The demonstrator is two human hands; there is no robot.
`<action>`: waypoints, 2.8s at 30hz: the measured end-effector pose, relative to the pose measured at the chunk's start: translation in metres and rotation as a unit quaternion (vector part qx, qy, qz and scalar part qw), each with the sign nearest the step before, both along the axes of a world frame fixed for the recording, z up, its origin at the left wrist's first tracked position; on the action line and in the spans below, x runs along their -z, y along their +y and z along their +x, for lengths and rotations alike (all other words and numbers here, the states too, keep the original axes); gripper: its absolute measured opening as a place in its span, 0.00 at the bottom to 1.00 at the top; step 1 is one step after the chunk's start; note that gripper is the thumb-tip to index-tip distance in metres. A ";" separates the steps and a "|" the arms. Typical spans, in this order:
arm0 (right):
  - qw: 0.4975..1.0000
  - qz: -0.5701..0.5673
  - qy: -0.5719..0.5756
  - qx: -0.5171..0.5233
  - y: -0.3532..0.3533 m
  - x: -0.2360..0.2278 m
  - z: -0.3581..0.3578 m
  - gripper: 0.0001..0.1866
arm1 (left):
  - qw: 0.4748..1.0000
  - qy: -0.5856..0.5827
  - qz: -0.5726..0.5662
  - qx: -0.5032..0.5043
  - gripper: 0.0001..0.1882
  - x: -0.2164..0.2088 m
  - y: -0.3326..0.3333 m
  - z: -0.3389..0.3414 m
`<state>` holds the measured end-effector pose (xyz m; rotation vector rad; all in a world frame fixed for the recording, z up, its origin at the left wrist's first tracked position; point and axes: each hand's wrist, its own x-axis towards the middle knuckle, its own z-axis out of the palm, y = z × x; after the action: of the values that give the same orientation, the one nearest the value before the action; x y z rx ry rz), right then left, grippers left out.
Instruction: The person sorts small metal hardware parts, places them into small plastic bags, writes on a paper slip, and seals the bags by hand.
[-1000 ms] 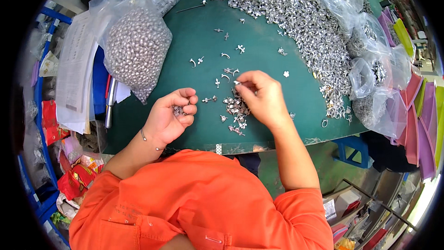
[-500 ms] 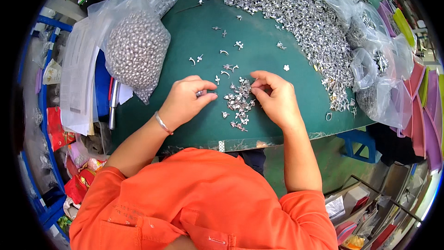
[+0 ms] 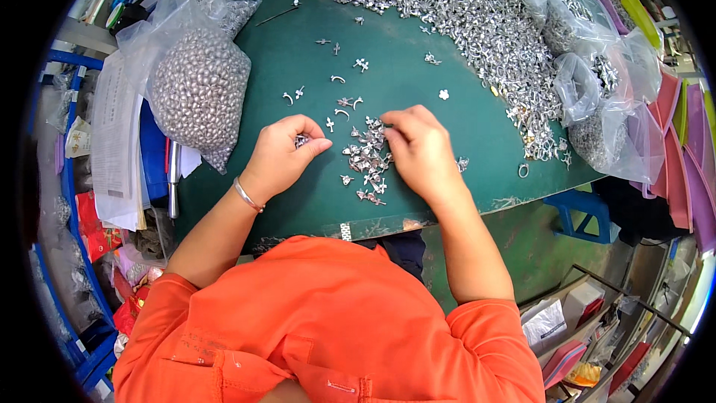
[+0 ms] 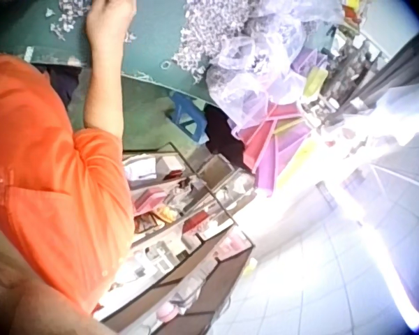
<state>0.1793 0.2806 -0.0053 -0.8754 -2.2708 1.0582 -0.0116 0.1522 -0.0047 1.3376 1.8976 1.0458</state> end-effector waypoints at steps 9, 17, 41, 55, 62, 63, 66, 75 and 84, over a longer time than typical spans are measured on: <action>0.954 -0.252 0.162 0.024 0.003 0.010 0.013 0.04 | 0.802 -0.575 -0.105 -0.121 0.07 -0.011 -0.005 -0.004; 0.923 -0.343 0.146 0.095 0.016 -0.003 0.023 0.06 | 0.761 -0.635 -0.078 -0.106 0.05 -0.010 -0.005 0.001; 0.997 0.037 -0.071 0.000 0.006 -0.004 0.012 0.07 | 0.841 -0.529 -0.096 -0.063 0.06 -0.015 -0.015 0.003; 0.831 -0.477 0.269 0.097 0.013 -0.005 0.029 0.06 | 0.781 -0.623 -0.048 -0.019 0.04 -0.014 0.001 -0.005; 0.998 0.014 -0.061 -0.015 -0.006 -0.007 0.011 0.05 | 0.982 0.146 0.046 0.107 0.08 0.001 0.033 0.015; 0.998 0.018 -0.066 -0.011 -0.009 -0.008 0.011 0.05 | 0.983 0.144 0.051 0.105 0.08 0.003 0.033 0.016; 0.997 0.052 -0.057 -0.012 -0.008 -0.007 0.012 0.03 | 0.989 0.100 0.054 0.093 0.04 0.004 0.035 0.014; 0.960 -0.259 0.080 0.075 0.014 0.001 0.034 0.04 | 0.793 -0.606 -0.060 0.000 0.03 -0.016 0.027 -0.006; 0.999 -0.024 -0.032 0.013 -0.009 -0.002 0.014 0.05 | 0.988 0.072 0.045 0.130 0.04 -0.003 0.050 0.037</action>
<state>0.1930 0.2713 -0.0033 -0.9676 -2.2893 1.0917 0.0257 0.2021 -0.0012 1.7015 1.7322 0.9326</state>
